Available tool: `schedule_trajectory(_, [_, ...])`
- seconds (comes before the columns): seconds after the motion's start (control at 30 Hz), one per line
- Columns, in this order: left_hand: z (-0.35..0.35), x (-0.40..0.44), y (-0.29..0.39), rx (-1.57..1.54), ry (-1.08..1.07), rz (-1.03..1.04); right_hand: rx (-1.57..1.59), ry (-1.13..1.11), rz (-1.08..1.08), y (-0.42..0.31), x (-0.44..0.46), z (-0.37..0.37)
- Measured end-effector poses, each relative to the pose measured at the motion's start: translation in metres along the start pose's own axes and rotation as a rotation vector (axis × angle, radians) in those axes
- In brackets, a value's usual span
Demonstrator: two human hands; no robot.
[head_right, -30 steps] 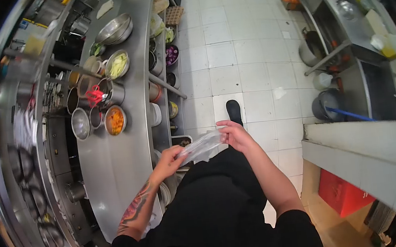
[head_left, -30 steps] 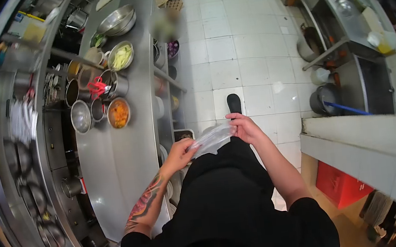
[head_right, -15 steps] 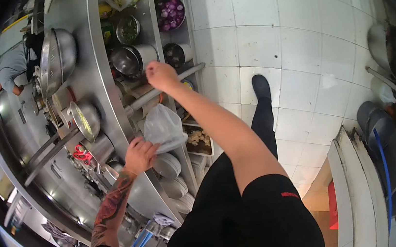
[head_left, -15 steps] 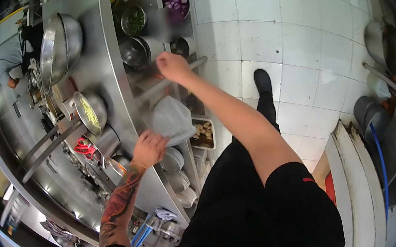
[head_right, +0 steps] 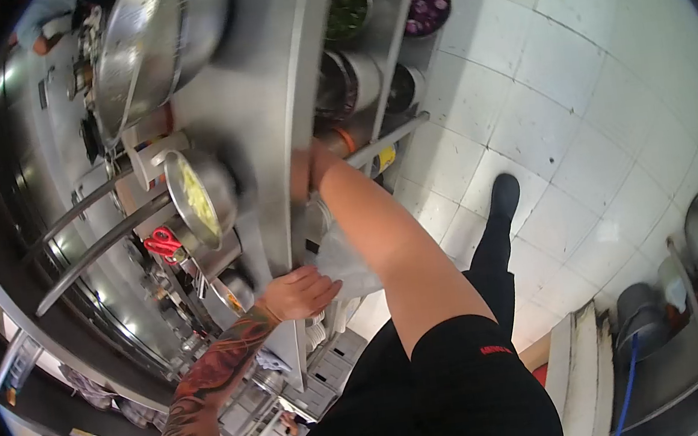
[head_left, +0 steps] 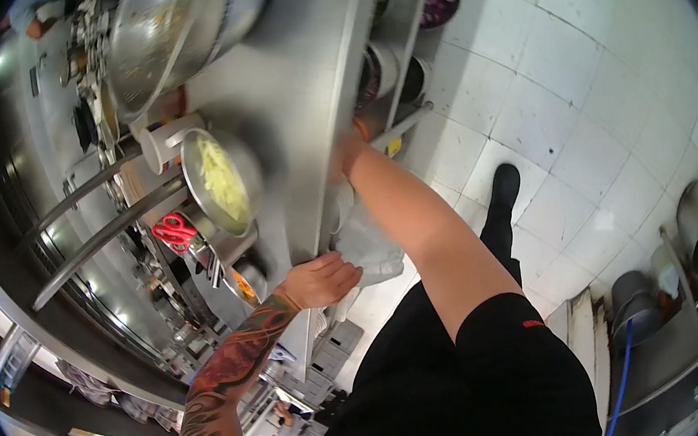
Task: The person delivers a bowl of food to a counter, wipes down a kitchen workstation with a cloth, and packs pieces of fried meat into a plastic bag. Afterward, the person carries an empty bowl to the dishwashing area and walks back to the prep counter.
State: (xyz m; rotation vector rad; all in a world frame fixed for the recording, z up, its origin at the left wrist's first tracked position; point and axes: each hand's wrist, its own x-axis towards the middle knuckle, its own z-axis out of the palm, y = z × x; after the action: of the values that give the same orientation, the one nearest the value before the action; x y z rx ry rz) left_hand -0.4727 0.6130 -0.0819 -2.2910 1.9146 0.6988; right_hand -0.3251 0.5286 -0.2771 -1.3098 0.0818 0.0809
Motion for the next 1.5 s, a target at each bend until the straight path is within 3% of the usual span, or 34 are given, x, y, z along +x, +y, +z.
schedule_trajectory(0.37, [0.007, -0.008, -0.003, -0.034, 0.134, 0.033, -0.123, -0.077, 0.026, -0.001, 0.018, 0.039])
schedule_trajectory(1.03, [0.006, -0.009, -0.005, -0.022, 0.131, 0.055, -0.059, 0.018, -0.047, -0.003, 0.057, 0.007])
schedule_trajectory(1.4, [-0.003, -0.011, -0.006, -0.059, 0.068, 0.047, 0.039, 0.172, -0.15, -0.042, 0.029, -0.08])
schedule_trajectory(1.43, [-0.002, -0.012, -0.004, -0.081, 0.039, 0.038, -0.033, 0.168, -0.173, -0.045, 0.022, -0.098])
schedule_trajectory(1.47, [0.008, -0.013, -0.003, -0.053, 0.047, 0.016, -0.349, 0.127, -0.361, -0.031, 0.016, -0.123])
schedule_trajectory(1.5, [0.002, -0.012, -0.002, -0.039, 0.085, 0.029, -0.524, 0.089, 0.091, -0.085, -0.003, -0.146])
